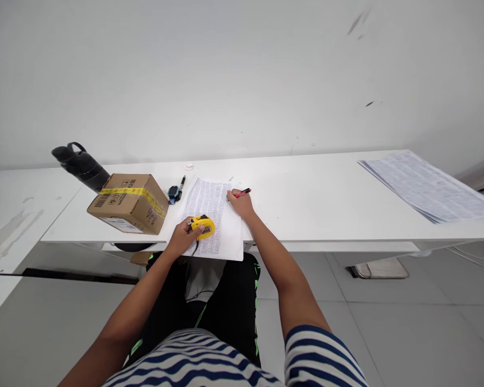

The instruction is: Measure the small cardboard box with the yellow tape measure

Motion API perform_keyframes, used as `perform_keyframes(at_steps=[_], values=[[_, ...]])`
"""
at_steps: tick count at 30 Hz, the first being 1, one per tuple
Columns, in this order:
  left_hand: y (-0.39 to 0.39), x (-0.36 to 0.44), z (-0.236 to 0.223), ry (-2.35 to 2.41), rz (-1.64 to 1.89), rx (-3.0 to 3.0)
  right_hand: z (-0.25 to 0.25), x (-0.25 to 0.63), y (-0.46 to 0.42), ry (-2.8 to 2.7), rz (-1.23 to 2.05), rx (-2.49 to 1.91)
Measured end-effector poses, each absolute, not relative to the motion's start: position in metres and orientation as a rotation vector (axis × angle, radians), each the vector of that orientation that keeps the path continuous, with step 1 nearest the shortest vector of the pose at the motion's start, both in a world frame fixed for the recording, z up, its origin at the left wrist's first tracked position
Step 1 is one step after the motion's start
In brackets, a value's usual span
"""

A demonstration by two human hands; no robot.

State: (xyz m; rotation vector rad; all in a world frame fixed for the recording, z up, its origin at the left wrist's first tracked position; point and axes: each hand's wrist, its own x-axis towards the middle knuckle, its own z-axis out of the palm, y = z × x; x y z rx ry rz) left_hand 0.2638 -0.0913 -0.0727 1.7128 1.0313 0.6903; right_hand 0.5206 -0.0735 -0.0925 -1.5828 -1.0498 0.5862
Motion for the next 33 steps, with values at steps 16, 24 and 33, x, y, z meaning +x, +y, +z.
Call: perform_keyframes(at_steps=[16, 24, 33], values=[[-0.0906, 0.2631, -0.0726, 0.967, 0.712, 1.654, -0.0901, 0.5182, -0.0769, -1.031, 0.568, -1.577], [-0.0916, 0.2636, -0.0719, 0.947, 0.711, 1.666, -0.0916, 0.5183, -0.0773, -0.990, 0.550, -1.574], [-0.0894, 0.2642, -0.0767, 0.933, 0.706, 1.590, -0.0925, 0.5189, -0.0772, -0.975, 0.567, -1.547]])
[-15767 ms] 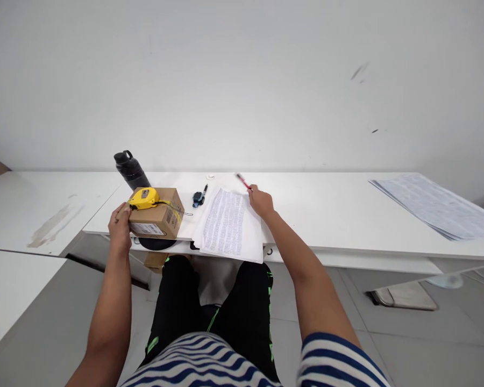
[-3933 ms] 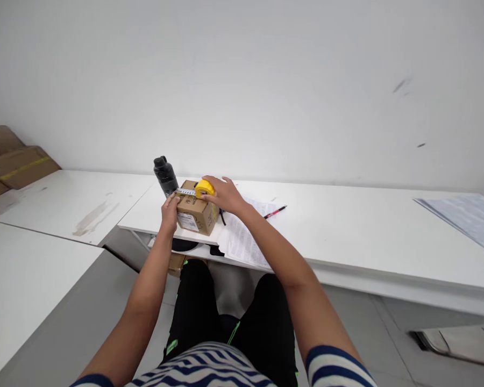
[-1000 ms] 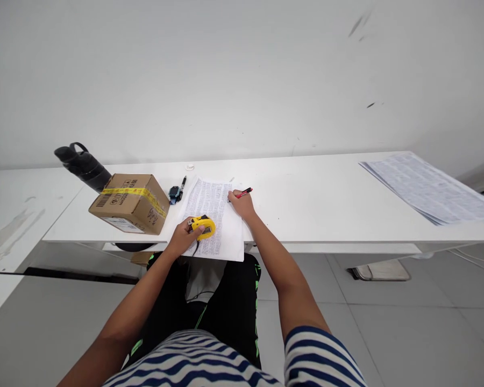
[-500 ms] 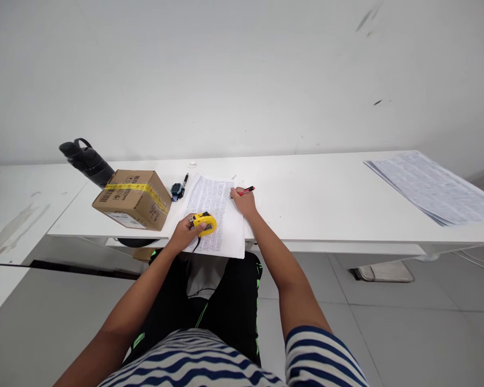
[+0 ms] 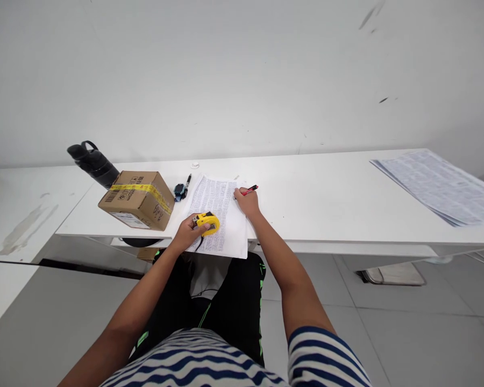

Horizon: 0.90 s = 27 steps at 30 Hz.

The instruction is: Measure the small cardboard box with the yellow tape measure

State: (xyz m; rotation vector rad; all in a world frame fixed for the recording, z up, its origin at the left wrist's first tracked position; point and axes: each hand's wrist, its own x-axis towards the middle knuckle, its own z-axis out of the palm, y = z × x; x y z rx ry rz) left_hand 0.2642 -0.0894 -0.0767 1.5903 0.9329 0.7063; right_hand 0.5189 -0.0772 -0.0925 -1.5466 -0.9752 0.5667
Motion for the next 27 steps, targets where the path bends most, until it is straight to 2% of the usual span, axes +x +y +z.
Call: perform_keyframes(at_steps=[12, 27], values=[[-0.090, 0.269, -0.071, 0.920, 0.712, 1.318, -0.089, 0.518, -0.080, -0.942, 0.568, -1.564], [-0.086, 0.261, -0.062, 0.794, 0.551, 1.320, -0.093, 0.522, -0.078, -0.939, 0.528, -1.614]])
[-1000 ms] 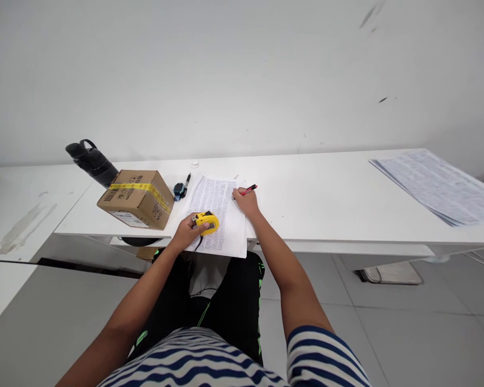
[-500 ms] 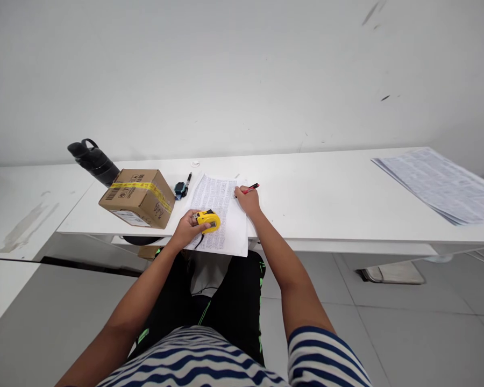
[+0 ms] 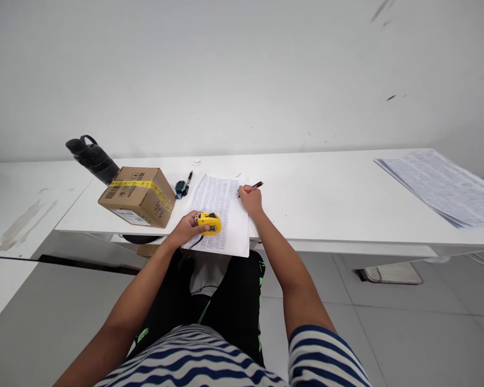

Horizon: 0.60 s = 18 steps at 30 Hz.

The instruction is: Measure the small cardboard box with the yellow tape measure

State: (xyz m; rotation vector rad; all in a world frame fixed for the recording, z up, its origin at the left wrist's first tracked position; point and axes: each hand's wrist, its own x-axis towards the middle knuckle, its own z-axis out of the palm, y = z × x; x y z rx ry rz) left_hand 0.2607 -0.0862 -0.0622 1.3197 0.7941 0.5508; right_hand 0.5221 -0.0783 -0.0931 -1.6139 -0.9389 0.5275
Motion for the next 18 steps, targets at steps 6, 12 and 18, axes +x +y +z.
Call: perform_keyframes(at_steps=[6, 12, 18], values=[[-0.088, 0.259, -0.064, 0.807, 0.581, 1.501, -0.093, 0.522, -0.080, -0.986, 0.473, -1.654], [-0.083, 0.258, -0.073, 0.861, 0.673, 1.694, -0.075, 0.508, -0.080, -1.164, 0.268, -1.822], [-0.084, 0.254, -0.048, 1.124, 0.507, 1.975, -0.064, 0.466, -0.120, -1.277, 0.300, -1.707]])
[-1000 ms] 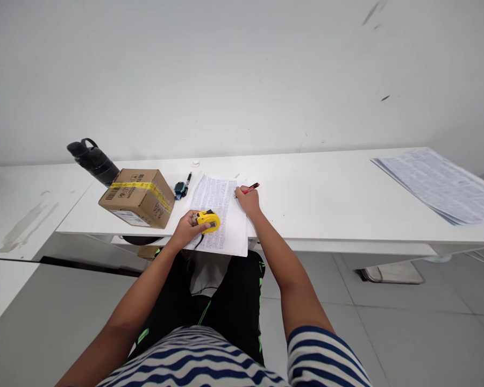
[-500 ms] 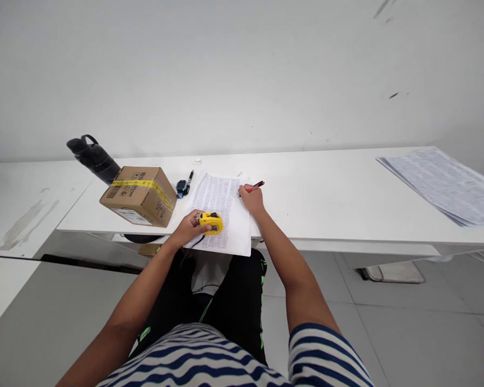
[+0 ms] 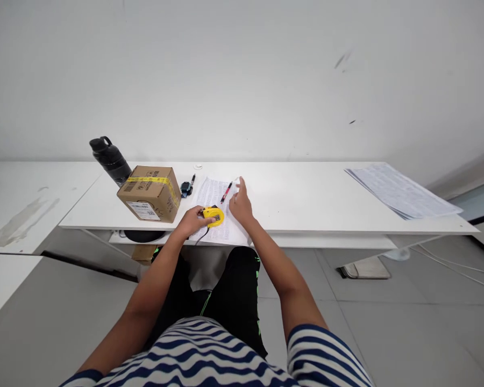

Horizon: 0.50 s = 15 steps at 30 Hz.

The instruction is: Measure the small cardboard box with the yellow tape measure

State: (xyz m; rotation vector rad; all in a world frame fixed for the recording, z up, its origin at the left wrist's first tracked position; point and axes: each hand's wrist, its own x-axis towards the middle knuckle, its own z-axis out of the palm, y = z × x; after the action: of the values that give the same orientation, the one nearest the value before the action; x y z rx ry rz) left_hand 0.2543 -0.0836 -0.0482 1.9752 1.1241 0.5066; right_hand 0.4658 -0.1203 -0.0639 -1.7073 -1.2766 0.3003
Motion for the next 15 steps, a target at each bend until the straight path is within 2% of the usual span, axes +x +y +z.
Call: perform_keyframes(at_steps=[3, 6, 10, 15], values=[[-0.092, 0.252, -0.029, 1.209, 0.414, 2.238, -0.066, 0.447, -0.156, -1.461, 0.426, -1.495], [-0.105, 0.246, -0.018, 1.058, 0.474, 2.377, -0.061, 0.436, -0.187, -1.682, 0.495, -1.426], [-0.128, 0.224, -0.005, 0.745, 0.623, 2.413, -0.037, 0.425, -0.218, -1.851, 0.378, -1.336], [-0.166, 0.190, 0.024, 0.312, 0.939, 2.516, 0.009, 0.406, -0.254, -2.010, 0.165, -1.010]])
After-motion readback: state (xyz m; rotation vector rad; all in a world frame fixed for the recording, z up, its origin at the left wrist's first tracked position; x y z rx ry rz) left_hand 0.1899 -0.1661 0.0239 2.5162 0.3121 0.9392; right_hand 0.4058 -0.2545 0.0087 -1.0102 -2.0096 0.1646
